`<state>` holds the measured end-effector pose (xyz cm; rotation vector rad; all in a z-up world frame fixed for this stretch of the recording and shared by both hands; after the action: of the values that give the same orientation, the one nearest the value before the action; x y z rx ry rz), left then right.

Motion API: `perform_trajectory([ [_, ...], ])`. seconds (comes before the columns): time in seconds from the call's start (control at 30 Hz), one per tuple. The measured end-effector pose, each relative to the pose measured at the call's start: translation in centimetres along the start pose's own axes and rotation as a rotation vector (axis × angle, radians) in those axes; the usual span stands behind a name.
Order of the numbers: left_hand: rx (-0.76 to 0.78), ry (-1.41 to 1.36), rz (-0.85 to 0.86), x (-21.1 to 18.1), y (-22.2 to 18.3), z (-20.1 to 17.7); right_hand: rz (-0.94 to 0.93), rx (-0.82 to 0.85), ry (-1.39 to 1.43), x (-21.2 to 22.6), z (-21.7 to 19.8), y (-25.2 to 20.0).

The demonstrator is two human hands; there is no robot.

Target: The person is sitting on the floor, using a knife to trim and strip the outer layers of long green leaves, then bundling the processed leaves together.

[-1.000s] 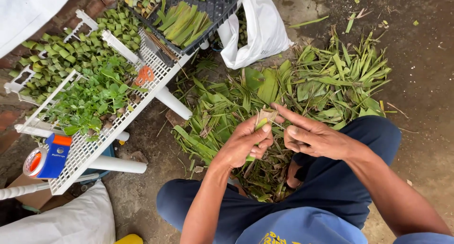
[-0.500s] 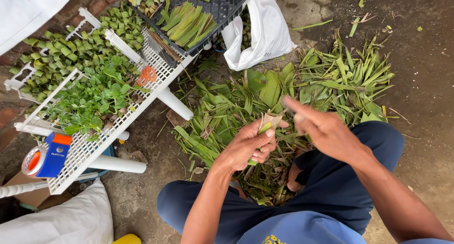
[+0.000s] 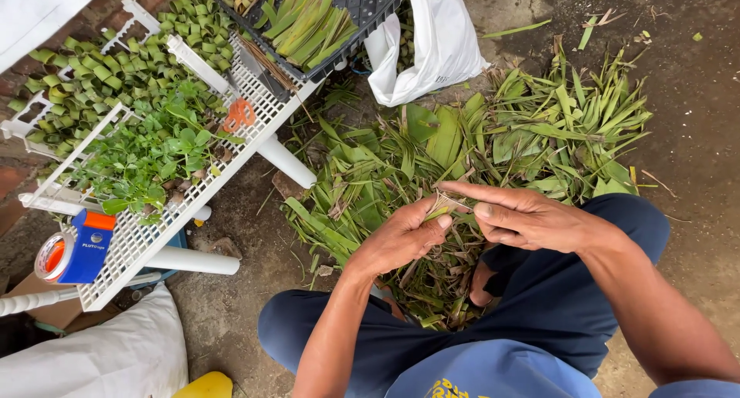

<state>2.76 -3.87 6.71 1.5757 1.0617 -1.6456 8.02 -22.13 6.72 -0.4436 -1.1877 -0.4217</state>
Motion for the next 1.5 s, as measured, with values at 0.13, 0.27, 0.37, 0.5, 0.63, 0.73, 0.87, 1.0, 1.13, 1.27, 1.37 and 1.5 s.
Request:
perform_trajectory([
  [0.13, -0.017, -0.016, -0.001, -0.7, -0.4, 0.0, 0.021, -0.068, -0.135, -1.3, -1.0, 0.8],
  [0.27, -0.083, -0.020, -0.065, 0.9, -0.2, -0.4, -0.005, -0.200, -0.212, -1.9, -1.9, 0.8],
  [0.37, -0.148, 0.018, -0.060, 0.6, -0.3, -0.8, -0.056, -0.406, -0.333, -1.0, -2.7, 1.1],
  [0.5, -0.110, 0.100, -0.108, 0.5, -0.6, -0.6, 0.059, -0.182, -0.159, 0.1, -0.6, 1.4],
  [0.63, -0.054, 0.208, -0.151, -0.1, -0.6, -0.4, 0.167, 0.055, -0.064, -0.3, 0.3, 1.5],
  [0.73, -0.017, 0.272, -0.189, -0.4, -0.7, -0.4, 0.175, 0.112, -0.017, -1.0, 0.1, 1.2],
  [0.87, 0.018, 0.331, -0.233, -0.8, -0.7, 0.0, 0.144, 0.083, 0.033, 0.7, 1.1, 1.1],
  [1.0, 0.020, 0.433, -0.266, -0.5, -0.9, -0.1, 0.500, -0.136, -0.048, 1.2, 1.1, 0.9],
  [1.13, -0.010, 0.367, -0.210, 1.3, -0.6, -0.4, 0.274, -0.081, -0.026, 0.2, 0.5, 1.3],
  [1.27, 0.016, 0.180, -0.238, 0.4, -0.9, -0.3, 0.217, -0.094, -0.236, 0.4, 0.6, 1.5],
  [1.37, 0.056, -0.005, -0.214, -0.6, -0.9, -0.2, 0.128, -0.099, -0.518, 0.5, 0.6, 1.4],
  [1.5, 0.067, -0.105, -0.242, 1.1, -0.7, -0.5, 0.008, -0.212, -0.630, -0.7, -0.4, 1.5],
])
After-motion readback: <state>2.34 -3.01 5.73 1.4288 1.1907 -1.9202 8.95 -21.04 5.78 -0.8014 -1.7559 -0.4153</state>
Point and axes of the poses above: each hand's wrist, its own y-axis towards the middle knuckle, its own z-axis out of the palm, x = y × z, the point moved 4 cm from there along y, towards the middle knuckle, and after that the axes turned 11 degrees about y, right-handed, at the moved point
